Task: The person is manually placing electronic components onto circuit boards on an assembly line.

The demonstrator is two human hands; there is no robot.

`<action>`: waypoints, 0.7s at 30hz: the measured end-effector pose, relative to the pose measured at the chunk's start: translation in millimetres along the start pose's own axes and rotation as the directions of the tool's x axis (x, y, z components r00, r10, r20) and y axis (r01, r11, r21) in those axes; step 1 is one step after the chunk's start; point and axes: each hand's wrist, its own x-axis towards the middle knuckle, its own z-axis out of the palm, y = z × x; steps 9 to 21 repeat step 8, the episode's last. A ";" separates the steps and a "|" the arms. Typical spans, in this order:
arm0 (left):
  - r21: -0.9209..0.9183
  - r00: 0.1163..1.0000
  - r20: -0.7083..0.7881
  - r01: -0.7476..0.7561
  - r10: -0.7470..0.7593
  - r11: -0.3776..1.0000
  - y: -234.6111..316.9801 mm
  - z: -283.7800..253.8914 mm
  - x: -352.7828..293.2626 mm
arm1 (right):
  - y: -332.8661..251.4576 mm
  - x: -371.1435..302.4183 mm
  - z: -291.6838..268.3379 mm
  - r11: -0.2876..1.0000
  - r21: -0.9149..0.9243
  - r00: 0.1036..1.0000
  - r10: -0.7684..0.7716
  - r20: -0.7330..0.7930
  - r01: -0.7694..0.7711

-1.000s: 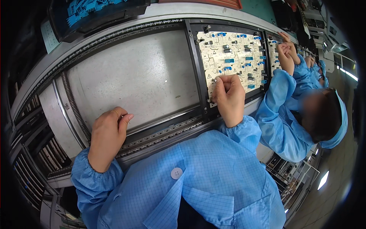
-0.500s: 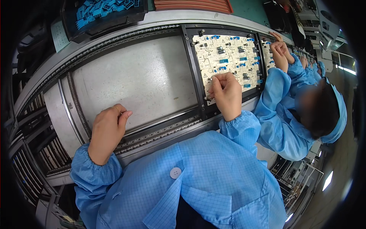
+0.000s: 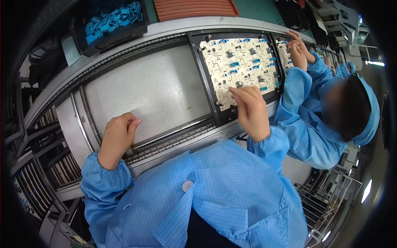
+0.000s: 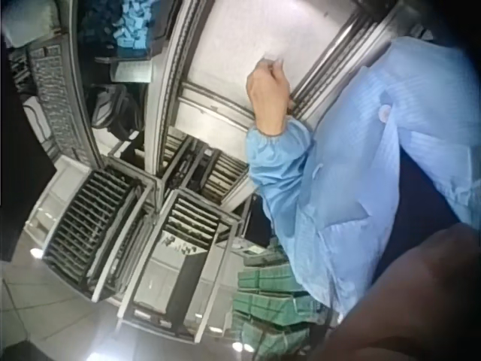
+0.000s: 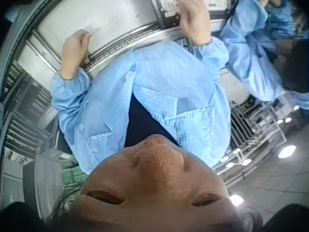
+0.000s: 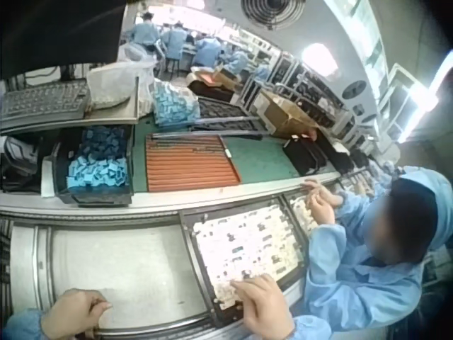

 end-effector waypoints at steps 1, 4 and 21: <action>-0.017 1.000 -0.002 0.010 -0.010 1.000 -3.6 0.8 1.7 | -8.6 -6.7 -5.7 0.999 0.042 0.995 0.033 -0.091 -0.030; 0.033 0.999 -0.044 0.003 -0.002 0.999 -8.0 -6.0 9.5 | -25.3 -35.0 1.2 0.955 0.298 0.980 0.048 -0.195 0.012; 0.094 0.994 -0.109 0.003 0.007 0.996 -22.1 -16.3 14.9 | -38.2 -48.3 54.1 0.748 0.626 0.974 -0.212 -0.086 0.218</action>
